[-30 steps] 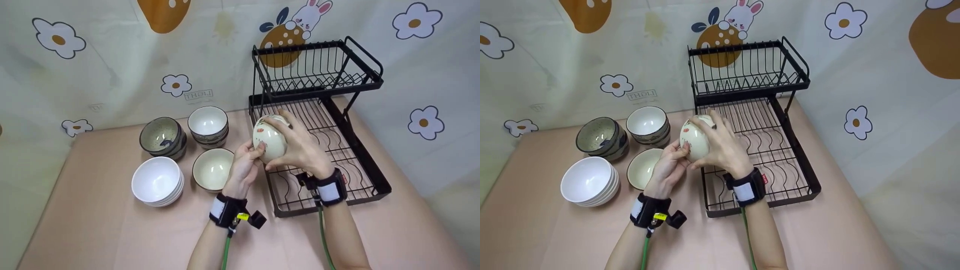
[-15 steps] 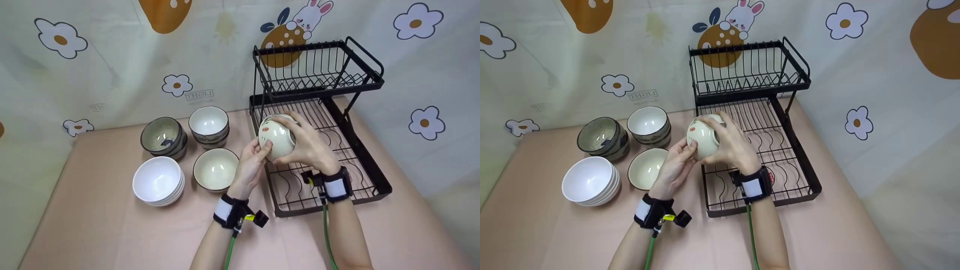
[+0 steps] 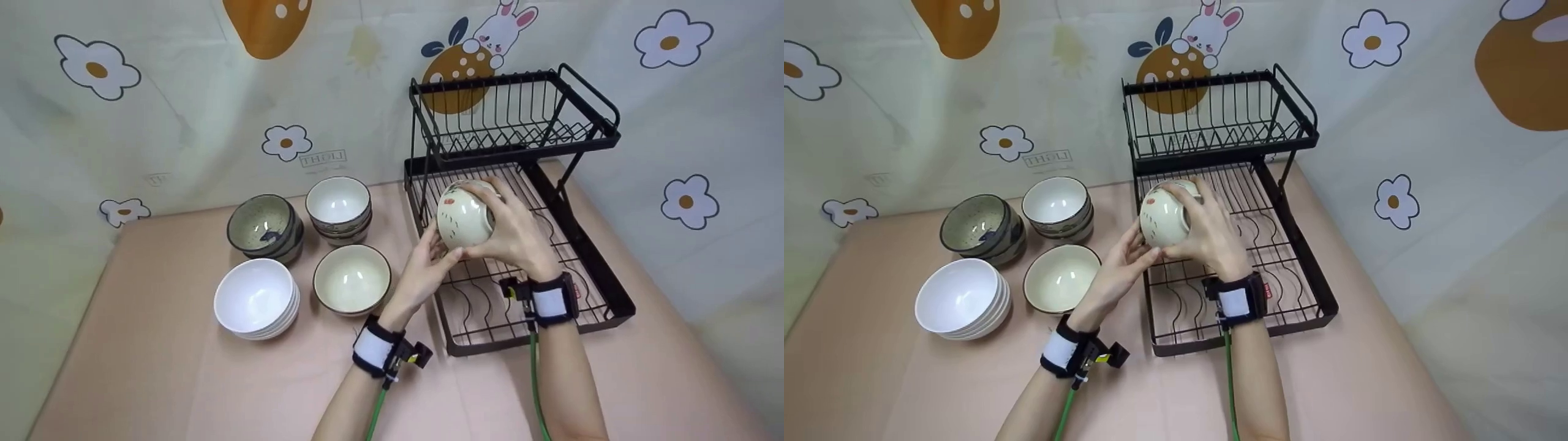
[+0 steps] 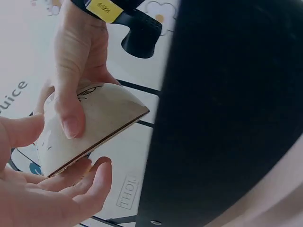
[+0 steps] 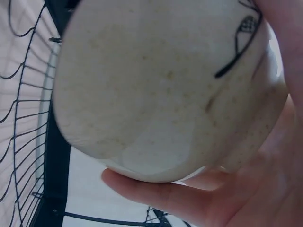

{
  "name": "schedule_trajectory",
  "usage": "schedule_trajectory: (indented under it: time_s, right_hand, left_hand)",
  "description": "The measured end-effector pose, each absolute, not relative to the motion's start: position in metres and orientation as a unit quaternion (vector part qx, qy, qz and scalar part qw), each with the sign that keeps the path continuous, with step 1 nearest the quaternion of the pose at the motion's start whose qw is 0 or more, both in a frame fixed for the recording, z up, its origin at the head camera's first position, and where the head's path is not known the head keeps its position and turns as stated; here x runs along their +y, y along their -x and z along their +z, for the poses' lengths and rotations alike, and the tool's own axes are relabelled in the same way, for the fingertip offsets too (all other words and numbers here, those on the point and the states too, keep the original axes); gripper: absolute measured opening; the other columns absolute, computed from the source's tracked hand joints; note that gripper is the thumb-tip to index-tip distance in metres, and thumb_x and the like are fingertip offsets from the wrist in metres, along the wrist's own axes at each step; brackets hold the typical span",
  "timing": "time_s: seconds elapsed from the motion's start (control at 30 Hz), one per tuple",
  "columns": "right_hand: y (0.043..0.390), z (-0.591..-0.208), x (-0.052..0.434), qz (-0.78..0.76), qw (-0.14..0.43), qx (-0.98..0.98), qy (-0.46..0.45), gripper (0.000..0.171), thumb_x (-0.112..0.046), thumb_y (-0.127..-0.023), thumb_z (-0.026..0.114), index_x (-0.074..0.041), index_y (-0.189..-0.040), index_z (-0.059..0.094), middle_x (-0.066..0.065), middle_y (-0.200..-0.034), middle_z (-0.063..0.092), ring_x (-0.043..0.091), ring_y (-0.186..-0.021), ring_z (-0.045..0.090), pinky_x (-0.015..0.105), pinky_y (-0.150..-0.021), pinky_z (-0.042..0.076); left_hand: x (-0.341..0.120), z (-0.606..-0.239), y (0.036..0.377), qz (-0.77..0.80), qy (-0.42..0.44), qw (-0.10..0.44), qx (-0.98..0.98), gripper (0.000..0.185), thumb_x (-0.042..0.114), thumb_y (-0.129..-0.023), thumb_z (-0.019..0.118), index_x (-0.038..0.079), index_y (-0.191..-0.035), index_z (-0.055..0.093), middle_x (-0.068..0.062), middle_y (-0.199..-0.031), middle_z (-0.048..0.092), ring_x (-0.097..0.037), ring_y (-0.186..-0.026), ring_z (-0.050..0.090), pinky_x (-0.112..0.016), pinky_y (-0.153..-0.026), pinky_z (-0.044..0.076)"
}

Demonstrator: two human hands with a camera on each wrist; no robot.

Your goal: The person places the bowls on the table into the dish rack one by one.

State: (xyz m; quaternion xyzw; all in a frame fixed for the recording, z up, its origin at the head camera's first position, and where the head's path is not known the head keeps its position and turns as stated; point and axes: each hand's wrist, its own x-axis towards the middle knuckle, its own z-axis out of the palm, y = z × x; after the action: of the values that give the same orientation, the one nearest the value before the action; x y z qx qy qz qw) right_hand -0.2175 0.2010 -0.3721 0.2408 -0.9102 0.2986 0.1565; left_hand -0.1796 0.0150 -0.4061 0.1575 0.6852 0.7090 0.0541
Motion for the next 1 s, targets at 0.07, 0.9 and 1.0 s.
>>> schedule_trajectory:
  time_s: [0.07,0.9,1.0]
  right_hand:
    - [0.219,-0.376,0.203,0.299,0.159,-0.911,-0.236,0.100,-0.021,-0.059,0.099,-0.012,-0.147,0.050,0.027,-0.149,0.042,0.051,-0.126,0.052,0.066,-0.097,0.049]
    - [0.296,-0.391,0.206,0.206,0.176,-0.947,-0.172,0.097,-0.023,-0.064,0.096,-0.008,-0.148,0.049,0.032,-0.151,0.039,0.054,-0.136,0.039,0.070,-0.112,0.029]
    - [0.309,-0.394,0.202,0.185,0.186,-0.947,-0.186,0.091,-0.023,-0.064,0.097,-0.004,-0.141,0.052,0.032,-0.138,0.052,0.053,-0.128,0.048,0.069,-0.108,0.038]
  left_hand:
    - [0.016,-0.409,0.180,0.702,-0.166,0.054,0.690,0.080,0.006,-0.100,0.063,-0.004,-0.160,0.012,-0.030,-0.158,0.032,-0.045,-0.139,0.044,-0.050,-0.113,0.041]
    - [0.037,-0.435,0.168,0.218,-0.025,-0.003,0.976,0.056,0.017,-0.100,0.060,-0.016,-0.142,0.043,-0.019,-0.086,0.071,-0.031,-0.072,0.069,-0.040,-0.061,0.057]
    - [0.041,-0.438,0.166,0.172,-0.037,-0.025,0.984,0.053,0.010,-0.095,0.063,-0.018,-0.137,0.048,-0.017,-0.083,0.071,-0.027,-0.067,0.069,-0.037,-0.056,0.057]
